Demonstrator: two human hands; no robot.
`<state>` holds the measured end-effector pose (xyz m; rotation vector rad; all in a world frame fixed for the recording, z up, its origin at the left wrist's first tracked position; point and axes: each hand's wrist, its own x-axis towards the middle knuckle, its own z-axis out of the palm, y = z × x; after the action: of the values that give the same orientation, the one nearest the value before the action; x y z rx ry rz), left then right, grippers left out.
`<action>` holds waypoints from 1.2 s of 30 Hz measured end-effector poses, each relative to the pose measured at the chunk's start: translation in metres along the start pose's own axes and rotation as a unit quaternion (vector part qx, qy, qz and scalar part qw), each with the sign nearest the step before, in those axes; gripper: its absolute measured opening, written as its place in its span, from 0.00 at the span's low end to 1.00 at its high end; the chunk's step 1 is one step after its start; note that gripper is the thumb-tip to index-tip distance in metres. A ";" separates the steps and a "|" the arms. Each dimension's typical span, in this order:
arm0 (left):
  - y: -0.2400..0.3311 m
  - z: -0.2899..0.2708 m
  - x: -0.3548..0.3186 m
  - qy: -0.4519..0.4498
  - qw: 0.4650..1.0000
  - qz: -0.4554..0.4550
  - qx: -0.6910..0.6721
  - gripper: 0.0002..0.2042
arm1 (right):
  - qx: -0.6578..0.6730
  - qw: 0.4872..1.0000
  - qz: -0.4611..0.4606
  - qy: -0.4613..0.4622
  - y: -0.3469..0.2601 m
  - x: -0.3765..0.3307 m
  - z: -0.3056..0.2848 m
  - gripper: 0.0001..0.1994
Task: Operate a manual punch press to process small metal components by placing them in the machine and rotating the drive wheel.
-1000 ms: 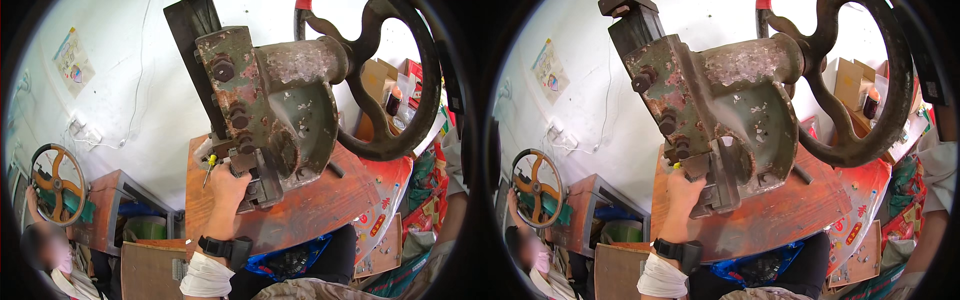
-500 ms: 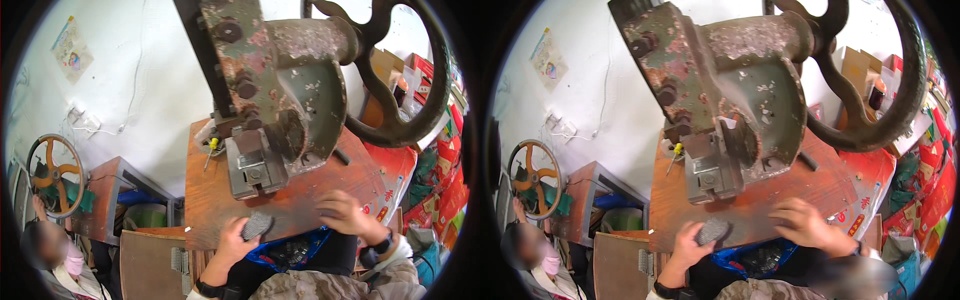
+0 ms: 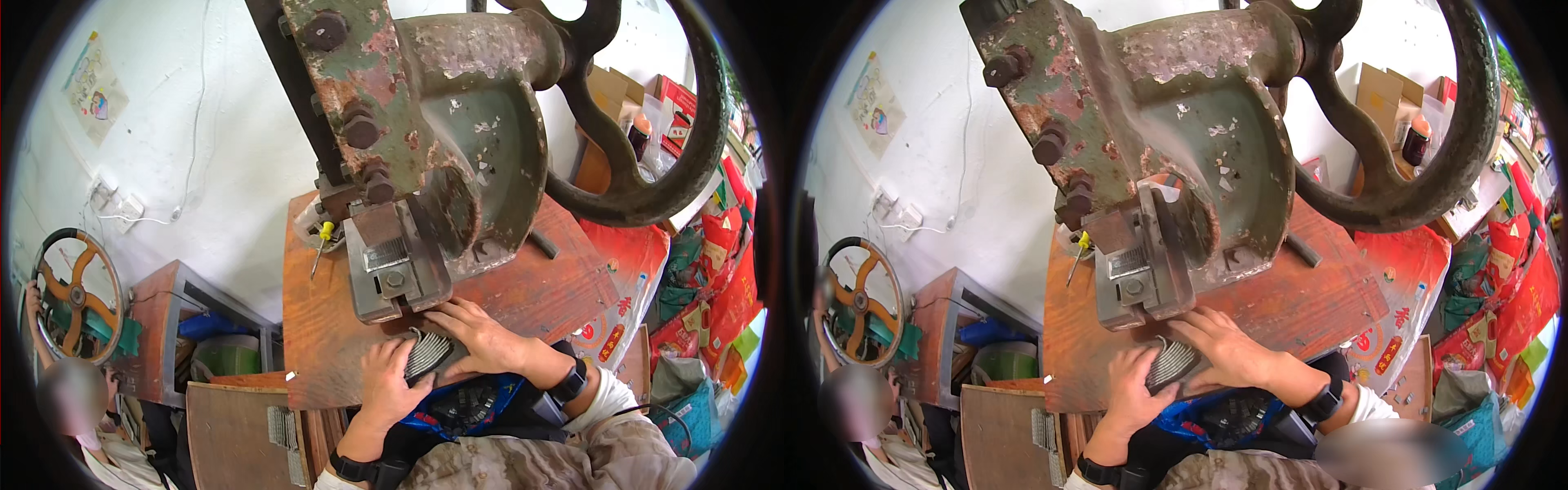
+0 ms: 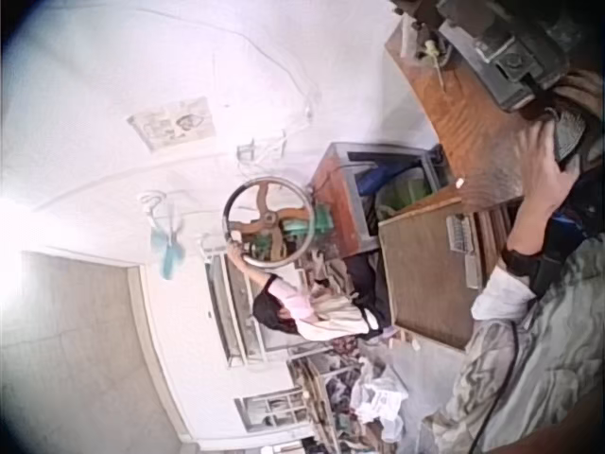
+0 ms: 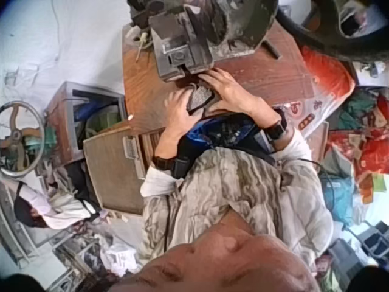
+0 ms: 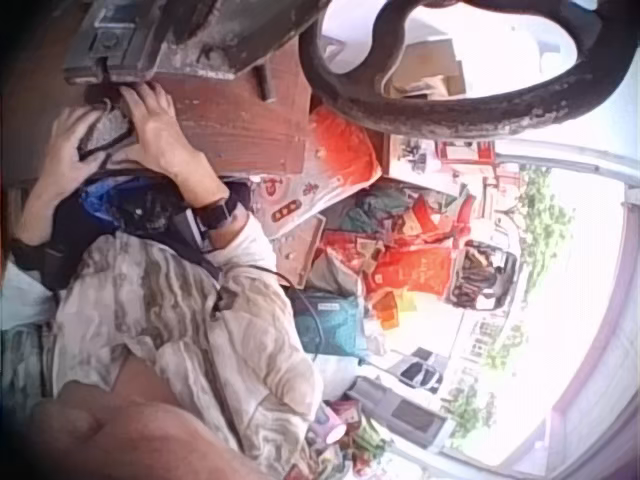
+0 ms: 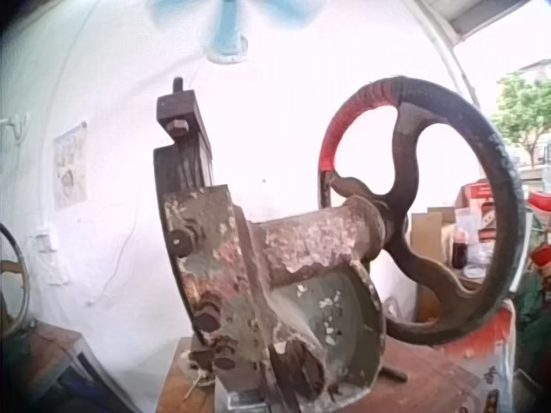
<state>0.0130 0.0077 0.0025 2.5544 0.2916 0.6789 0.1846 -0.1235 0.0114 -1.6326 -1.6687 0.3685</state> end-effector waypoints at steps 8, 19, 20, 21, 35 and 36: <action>-0.010 0.001 0.001 -0.029 0.999 -0.024 -0.005 0.26 | -0.250 0.966 0.034 -0.050 -0.005 -0.001 0.012 0.46; -0.005 0.000 0.000 -0.009 0.999 -0.024 -0.023 0.28 | -0.117 0.992 0.049 -0.002 -0.009 -0.006 0.008 0.44; -0.002 -0.001 0.001 -0.003 1.000 -0.022 -0.004 0.29 | -0.236 0.970 0.045 0.031 -0.013 -0.012 0.007 0.46; -0.001 -0.001 0.002 0.004 1.000 -0.021 0.014 0.29 | -0.271 0.959 0.079 0.016 -0.010 -0.015 0.012 0.51; -0.006 0.003 -0.001 0.015 0.999 -0.037 0.009 0.33 | -0.290 0.949 0.111 -0.048 -0.022 -0.005 0.025 0.50; -0.007 0.002 -0.002 0.015 0.999 -0.036 0.001 0.34 | -0.234 0.969 0.081 -0.013 -0.019 -0.003 0.021 0.47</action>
<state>0.0117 0.0121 -0.0035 2.5252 0.3927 0.6895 0.1562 -0.1232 0.0091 -2.1235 -1.7352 0.0720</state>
